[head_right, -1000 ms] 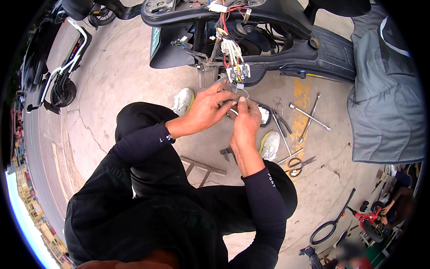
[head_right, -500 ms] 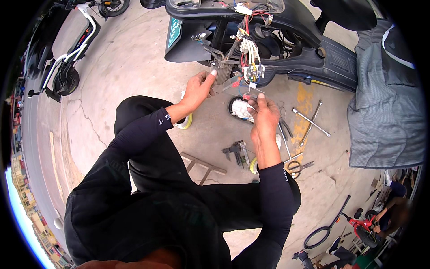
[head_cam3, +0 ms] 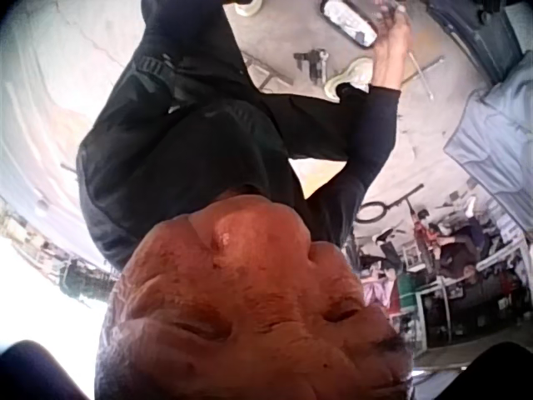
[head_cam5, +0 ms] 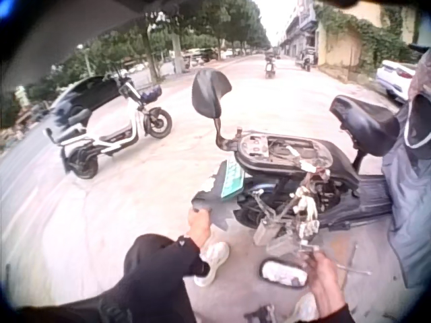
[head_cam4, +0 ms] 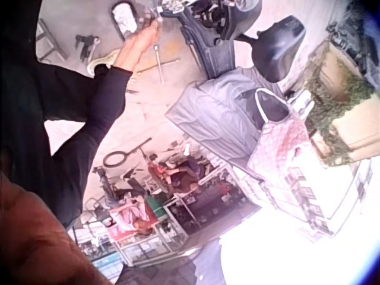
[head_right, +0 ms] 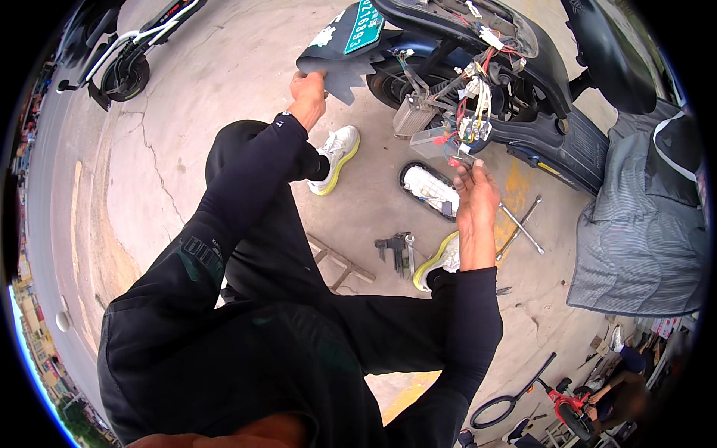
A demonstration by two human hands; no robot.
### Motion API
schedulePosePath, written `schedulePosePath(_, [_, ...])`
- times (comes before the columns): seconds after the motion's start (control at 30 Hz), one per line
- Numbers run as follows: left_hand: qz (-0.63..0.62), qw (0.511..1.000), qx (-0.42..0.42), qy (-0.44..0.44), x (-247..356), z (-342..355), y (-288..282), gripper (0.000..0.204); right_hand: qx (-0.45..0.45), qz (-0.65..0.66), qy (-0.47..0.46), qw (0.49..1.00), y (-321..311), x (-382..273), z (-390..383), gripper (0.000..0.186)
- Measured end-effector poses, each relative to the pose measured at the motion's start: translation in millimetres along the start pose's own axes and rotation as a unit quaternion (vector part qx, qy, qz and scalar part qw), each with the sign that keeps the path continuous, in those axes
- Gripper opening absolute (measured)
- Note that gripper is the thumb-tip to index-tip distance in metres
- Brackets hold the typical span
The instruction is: The person repairs the electrical wiring of an electric scooter. They strip wire insulation with shears, connect wires to connectors, and secure the connections with electrical tape. The scooter seat is lifted to access the wiring compartment.
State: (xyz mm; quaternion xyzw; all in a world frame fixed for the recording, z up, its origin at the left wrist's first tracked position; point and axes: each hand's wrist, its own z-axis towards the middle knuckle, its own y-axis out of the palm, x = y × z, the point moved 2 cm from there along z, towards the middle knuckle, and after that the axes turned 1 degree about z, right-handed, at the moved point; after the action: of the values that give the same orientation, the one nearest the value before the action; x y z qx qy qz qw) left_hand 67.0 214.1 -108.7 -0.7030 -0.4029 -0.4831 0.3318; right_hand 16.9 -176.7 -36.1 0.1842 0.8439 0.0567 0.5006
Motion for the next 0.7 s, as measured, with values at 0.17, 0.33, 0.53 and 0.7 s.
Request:
schedulePosePath(0.17, [0.388,0.852,0.076,0.343,45,49,-57,0.021,-0.008,0.001,0.007,1.000,-16,-2,9,0.022])
schedulePosePath(0.33, [0.538,0.492,-0.024,0.684,108,95,-67,0.027,0.003,-0.002,0.022,1.000,-16,0,-1,0.022])
schedulePosePath(0.53, [0.603,0.422,-0.131,0.664,81,116,-59,0.024,-0.006,-0.010,0.019,1.000,-13,-9,-3,0.019])
schedulePosePath(0.7, [0.669,0.520,-0.230,0.479,47,113,-60,0.024,-0.002,0.000,0.011,1.000,-7,-12,1,0.020])
